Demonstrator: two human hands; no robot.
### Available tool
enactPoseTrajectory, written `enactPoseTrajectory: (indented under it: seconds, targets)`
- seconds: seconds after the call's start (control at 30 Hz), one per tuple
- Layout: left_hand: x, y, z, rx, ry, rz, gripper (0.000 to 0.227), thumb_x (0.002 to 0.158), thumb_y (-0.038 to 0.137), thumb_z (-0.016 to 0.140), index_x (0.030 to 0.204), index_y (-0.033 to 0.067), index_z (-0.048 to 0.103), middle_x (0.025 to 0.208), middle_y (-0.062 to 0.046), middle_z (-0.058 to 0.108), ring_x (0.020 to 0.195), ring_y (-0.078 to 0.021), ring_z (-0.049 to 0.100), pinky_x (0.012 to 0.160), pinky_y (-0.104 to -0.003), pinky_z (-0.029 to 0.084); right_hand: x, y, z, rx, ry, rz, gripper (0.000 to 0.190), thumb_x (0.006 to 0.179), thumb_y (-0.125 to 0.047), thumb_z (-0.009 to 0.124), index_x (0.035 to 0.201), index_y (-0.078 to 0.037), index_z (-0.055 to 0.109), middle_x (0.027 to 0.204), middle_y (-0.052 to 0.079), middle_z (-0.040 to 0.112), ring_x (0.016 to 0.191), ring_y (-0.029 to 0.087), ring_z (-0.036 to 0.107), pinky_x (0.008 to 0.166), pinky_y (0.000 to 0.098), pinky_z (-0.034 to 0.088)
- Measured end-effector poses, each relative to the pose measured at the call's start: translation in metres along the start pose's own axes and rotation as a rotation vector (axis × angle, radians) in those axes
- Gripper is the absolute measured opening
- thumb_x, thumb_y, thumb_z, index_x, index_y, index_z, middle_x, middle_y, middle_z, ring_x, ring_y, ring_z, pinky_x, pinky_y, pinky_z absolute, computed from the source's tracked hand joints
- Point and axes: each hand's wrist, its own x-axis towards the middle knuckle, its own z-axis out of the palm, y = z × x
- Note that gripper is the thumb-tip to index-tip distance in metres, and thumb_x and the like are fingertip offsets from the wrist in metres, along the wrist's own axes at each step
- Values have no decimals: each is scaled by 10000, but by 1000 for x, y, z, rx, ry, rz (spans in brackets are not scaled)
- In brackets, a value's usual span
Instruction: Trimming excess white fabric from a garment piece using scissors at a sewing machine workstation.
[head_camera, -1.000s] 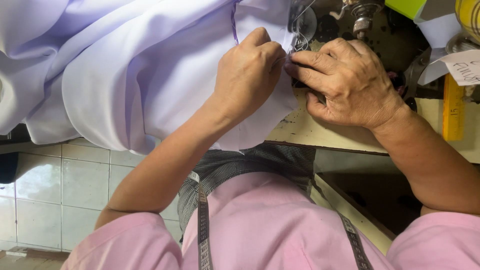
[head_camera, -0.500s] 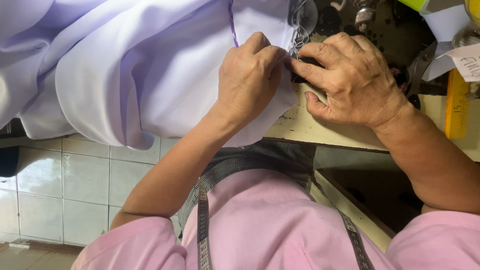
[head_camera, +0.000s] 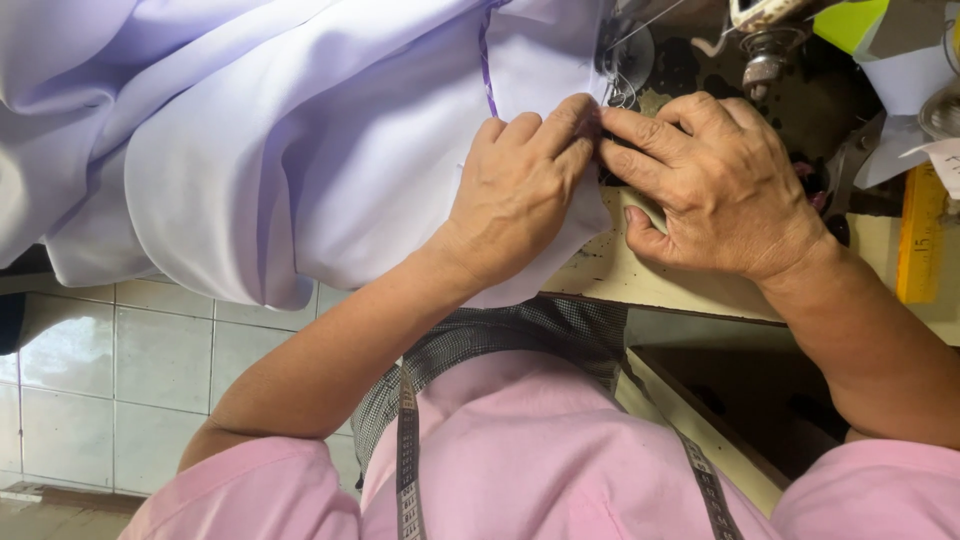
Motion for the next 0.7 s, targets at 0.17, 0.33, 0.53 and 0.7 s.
enactPoseTrajectory:
  seconds: [0.17, 0.33, 0.53, 0.7]
  targets:
    - [4, 1, -7, 117, 87, 52, 177, 927, 74, 571, 1059, 110, 684, 1186, -43, 648, 695, -214, 499, 599, -377, 359, 3, -2, 0, 40, -5, 10, 434, 764, -374, 623, 1127, -193, 778, 1372, -75, 759, 1008, 190, 633, 806, 317, 518]
    - [2, 0, 0, 120, 84, 27, 154, 929, 154, 610, 1050, 107, 692, 1218, -48, 651, 678, -205, 497, 607, -370, 357, 3, -2, 2, -6, -31, 15, 498, 759, -410, 628, 1193, -229, 795, 1379, -109, 761, 1023, 172, 644, 801, 297, 523]
    - [8, -3, 1, 131, 128, 41, 156, 890, 220, 644, 1009, 126, 685, 1185, -38, 641, 634, -197, 470, 575, -364, 329, 5, -2, 2, -43, -34, 33, 504, 766, -420, 631, 1197, -224, 804, 1395, -118, 762, 985, 158, 628, 795, 278, 511]
    - [9, -7, 6, 108, 103, 33, 122, 926, 197, 634, 1006, 133, 700, 1216, -32, 647, 615, -195, 497, 561, -369, 336, 5, 0, 4, -23, -54, 38, 541, 746, -435, 634, 1214, -218, 796, 1413, -112, 743, 989, 161, 616, 804, 278, 525]
